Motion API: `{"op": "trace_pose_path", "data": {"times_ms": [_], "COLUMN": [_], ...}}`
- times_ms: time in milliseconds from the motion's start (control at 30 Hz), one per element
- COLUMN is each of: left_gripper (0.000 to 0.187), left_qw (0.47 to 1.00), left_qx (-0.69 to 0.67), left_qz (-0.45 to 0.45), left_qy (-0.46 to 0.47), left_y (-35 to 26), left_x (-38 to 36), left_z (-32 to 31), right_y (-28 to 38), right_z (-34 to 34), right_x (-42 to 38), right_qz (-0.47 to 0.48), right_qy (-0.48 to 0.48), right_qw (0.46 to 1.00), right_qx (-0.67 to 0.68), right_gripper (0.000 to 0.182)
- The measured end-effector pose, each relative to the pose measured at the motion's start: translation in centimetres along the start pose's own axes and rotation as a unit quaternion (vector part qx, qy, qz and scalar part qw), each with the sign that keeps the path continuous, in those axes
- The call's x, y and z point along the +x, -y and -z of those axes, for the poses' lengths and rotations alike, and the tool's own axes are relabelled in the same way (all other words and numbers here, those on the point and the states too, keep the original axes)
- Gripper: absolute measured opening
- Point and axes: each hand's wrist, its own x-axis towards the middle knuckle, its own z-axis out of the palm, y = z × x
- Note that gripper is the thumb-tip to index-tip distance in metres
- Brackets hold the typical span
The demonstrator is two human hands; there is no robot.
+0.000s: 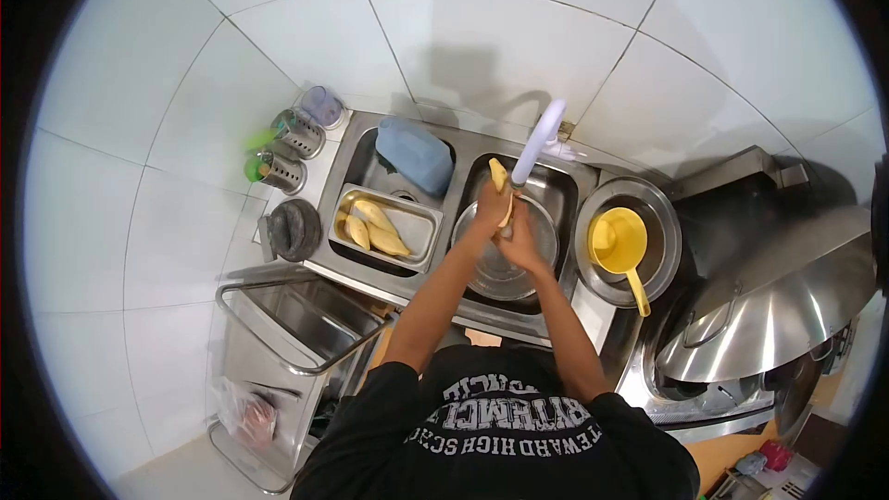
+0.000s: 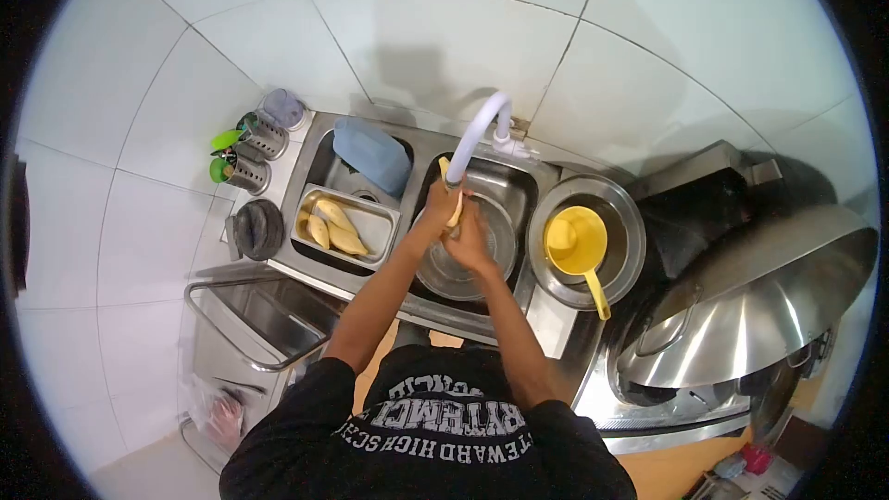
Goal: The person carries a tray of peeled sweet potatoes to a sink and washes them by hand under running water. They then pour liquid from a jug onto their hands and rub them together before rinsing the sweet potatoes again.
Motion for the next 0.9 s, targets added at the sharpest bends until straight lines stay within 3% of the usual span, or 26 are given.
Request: {"op": "trace_pose_path", "data": {"times_ms": [67, 133, 167, 200, 267, 300, 333, 367, 400, 433, 500, 533, 600, 633, 667, 700, 733, 767, 800, 867, 900], "left_gripper": [0.039, 0.047, 0.035, 0.035, 0.034, 0.037, 0.037, 0.038, 0.039, 0.039, 0.038, 0.038, 0.040, 0.041, 0.041, 0.042, 0.042, 0.033, 0.033, 0.034, 0.034], "left_qw": [0.997, 0.992, 0.983, 0.983, 0.994, 0.964, 0.964, 0.988, 0.993, 0.993, 0.999, 0.999, 0.986, 0.990, 0.991, 0.998, 0.972, 0.964, 0.963, 0.927, 0.927], "left_qx": [-0.073, -0.069, -0.015, -0.013, -0.040, -0.145, -0.143, -0.122, -0.099, -0.099, 0.021, 0.022, 0.126, 0.099, 0.096, -0.052, -0.199, -0.255, -0.256, -0.282, -0.283], "left_qz": [0.005, 0.105, 0.127, 0.127, 0.067, 0.192, 0.188, 0.064, -0.060, -0.061, 0.023, 0.022, -0.093, -0.090, -0.088, 0.013, 0.113, 0.078, 0.079, 0.209, 0.209], "left_qy": [0.023, 0.030, 0.131, 0.134, 0.082, 0.114, 0.118, 0.074, 0.028, 0.029, 0.013, 0.014, -0.058, -0.037, -0.036, -0.043, -0.050, 0.010, 0.009, 0.130, 0.130], "left_y": [-1.3, -4.3, -6.2, -5.2, -3.0, -3.7, -1.8, 2.2, 4.6, 2.7, -3.1, -2.1, 0.4, 0.8, 1.3, 1.2, 0.6, 0.3, 0.9, 1.8, 1.8], "left_x": [-0.7, -2.9, -4.1, -4.9, -5.9, -6.0, -5.1, -4.0, -3.8, -4.9, -7.9, -7.6, -6.5, -5.6, -5.4, -5.0, -5.0, -5.7, -6.0, -6.1, -6.4], "left_z": [1.7, 3.1, 3.7, 2.8, 0.8, 1.3, 0.5, -1.0, -1.8, -1.1, 1.6, 1.8, 2.1, 2.6, 2.1, 1.7, 1.7, 2.2, 2.6, 3.3, 3.3], "right_y": [-1.6, -1.7, -0.8, -0.2, -0.7, -1.3, -2.3, -3.6, -3.9, -4.2, -4.0, -3.4, -2.0, -1.1, 0.1, 1.1, 2.5, 3.9, 4.2, 4.7, 3.9], "right_z": [1.7, 2.3, 2.6, 2.4, 1.5, 1.2, 0.8, -1.0, -1.0, -1.1, -0.9, -0.7, 0.0, -0.2, -0.6, -1.3, -1.9, -2.3, -1.9, -1.1, -1.0], "right_x": [-0.3, -0.4, 0.6, 1.6, 3.0, 3.4, 3.9, 4.1, 4.5, 5.2, 7.4, 8.1, 9.1, 8.9, 8.0, 7.1, 6.4, 6.0, 5.5, 5.2, 4.8], "right_qz": [-0.018, -0.038, -0.183, -0.315, -0.331, -0.371, -0.407, -0.394, -0.395, -0.403, -0.426, -0.426, -0.372, -0.377, -0.378, -0.364, -0.349, -0.342, -0.342, -0.358, -0.347], "right_qy": [0.006, 0.012, 0.027, 0.038, 0.077, 0.109, 0.140, 0.046, 0.043, 0.019, -0.036, -0.038, -0.021, -0.053, -0.053, -0.062, -0.070, -0.078, -0.077, -0.049, -0.092], "right_qw": [0.998, 0.993, 0.977, 0.893, 0.890, 0.871, 0.850, 0.833, 0.833, 0.817, 0.779, 0.779, 0.751, 0.741, 0.742, 0.756, 0.770, 0.829, 0.829, 0.861, 0.865], "right_qx": [-0.055, -0.115, 0.105, 0.318, 0.303, 0.304, 0.304, 0.386, 0.385, 0.412, 0.458, 0.459, 0.546, 0.553, 0.550, 0.540, 0.530, 0.436, 0.435, 0.358, 0.351], "right_gripper": [0.038, 0.041, 0.040, 0.040, 0.030, 0.030, 0.031, 0.031, 0.031, 0.027, 0.016, 0.016, 0.015, 0.014, 0.014, 0.012, 0.012, 0.014, 0.014, 0.017, 0.010]}}
